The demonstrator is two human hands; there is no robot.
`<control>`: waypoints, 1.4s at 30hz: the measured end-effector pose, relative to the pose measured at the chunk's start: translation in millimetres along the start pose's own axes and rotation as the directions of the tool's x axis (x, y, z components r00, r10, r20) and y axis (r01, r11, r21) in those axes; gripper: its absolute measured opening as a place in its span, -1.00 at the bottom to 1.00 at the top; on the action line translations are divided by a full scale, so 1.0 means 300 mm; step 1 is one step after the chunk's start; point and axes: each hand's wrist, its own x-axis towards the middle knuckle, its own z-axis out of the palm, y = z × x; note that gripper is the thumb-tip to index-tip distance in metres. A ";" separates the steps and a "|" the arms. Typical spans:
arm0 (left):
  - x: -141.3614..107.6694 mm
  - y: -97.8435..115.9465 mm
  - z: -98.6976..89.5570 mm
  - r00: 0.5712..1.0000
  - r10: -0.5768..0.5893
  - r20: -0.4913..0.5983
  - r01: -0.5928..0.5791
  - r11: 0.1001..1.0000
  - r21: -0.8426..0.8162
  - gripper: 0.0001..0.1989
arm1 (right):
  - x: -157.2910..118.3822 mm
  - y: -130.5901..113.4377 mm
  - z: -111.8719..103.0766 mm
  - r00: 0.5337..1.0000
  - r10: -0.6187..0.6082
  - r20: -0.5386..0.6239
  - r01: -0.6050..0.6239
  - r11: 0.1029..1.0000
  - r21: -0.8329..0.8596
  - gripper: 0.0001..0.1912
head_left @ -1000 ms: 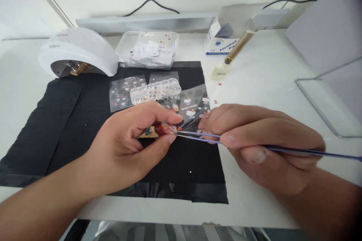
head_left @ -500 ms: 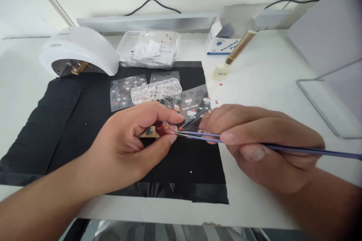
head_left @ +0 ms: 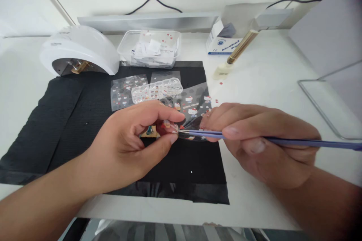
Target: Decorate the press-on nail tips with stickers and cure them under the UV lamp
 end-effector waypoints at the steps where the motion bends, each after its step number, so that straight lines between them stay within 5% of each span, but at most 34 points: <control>1: 0.000 0.001 0.000 1.000 -0.001 0.000 0.001 1.000 -0.006 -0.76 | -0.002 0.001 -0.001 1.000 -0.026 0.006 0.026 1.000 0.001 -0.75; 14: 0.001 0.005 -0.004 1.000 -0.010 0.027 0.011 1.000 -0.017 -0.77 | -0.005 0.012 -0.010 0.980 -0.194 0.044 0.197 0.979 -0.059 -0.72; 21: 0.002 0.008 -0.005 0.999 -0.030 0.022 0.031 0.999 -0.041 -0.78 | -0.002 0.003 -0.008 0.982 -0.183 0.041 0.185 0.979 -0.084 -0.78; 25: 0.005 0.009 -0.003 0.999 -0.035 0.016 0.036 0.997 -0.065 -0.79 | -0.009 0.004 -0.008 0.998 -0.058 0.035 0.061 0.995 -0.077 -0.76; 29: 0.005 0.005 -0.002 0.999 -0.031 0.024 0.032 0.997 -0.068 -0.79 | -0.003 0.007 -0.003 0.992 -0.121 0.024 0.122 0.992 -0.019 -0.75; 42: 0.000 -0.005 -0.008 0.999 0.047 0.014 -0.047 0.999 0.008 -0.73 | 0.001 0.015 0.002 0.999 -0.028 -0.029 0.028 0.999 0.017 -0.82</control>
